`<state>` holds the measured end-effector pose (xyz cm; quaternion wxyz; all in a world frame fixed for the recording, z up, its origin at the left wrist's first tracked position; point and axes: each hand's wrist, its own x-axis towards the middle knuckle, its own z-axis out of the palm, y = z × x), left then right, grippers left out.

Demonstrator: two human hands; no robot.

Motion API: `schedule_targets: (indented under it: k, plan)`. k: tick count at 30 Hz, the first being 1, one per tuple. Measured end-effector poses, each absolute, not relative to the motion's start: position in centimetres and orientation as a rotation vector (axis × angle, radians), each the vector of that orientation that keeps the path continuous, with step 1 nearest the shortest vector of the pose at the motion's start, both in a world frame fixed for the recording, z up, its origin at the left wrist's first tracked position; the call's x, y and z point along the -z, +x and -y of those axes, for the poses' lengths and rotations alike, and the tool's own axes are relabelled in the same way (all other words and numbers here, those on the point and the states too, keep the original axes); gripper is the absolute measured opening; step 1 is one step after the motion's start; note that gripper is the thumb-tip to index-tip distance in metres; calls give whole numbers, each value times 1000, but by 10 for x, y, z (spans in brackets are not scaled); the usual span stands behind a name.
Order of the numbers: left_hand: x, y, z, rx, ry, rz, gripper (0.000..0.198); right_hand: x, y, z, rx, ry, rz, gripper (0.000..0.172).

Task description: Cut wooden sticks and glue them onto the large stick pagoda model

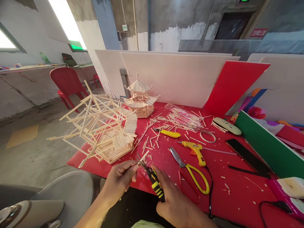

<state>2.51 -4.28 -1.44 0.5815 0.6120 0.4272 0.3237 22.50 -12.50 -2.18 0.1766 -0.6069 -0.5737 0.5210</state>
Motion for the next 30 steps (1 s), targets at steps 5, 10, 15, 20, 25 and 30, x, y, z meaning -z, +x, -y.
schedule_targets:
  k: [5, 10, 15, 20, 25, 30]
  plan:
    - [18, 18, 35, -765, 1547, -985, 29, 17, 228, 130, -1637, -1649, 1294, 82]
    - [32, 23, 30, -759, 1266, -855, 31, 48, 220, 133, -2015, -1322, 847, 67]
    - [48, 38, 18, -809, 1382, -939, 29, 43, 215, 128, -1839, -1471, 836, 67]
    - [50, 42, 12, -896, 2008, -1051, 25, 32, 216, 125, -1279, -1841, 1360, 70]
    - [50, 37, 15, -745, 2579, -1220, 22, 42, 228, 123, -776, -2172, 1519, 76]
    - [64, 47, 9, -886, 2442, -1264, 16, 17, 240, 115, -1138, -1967, 1300, 66]
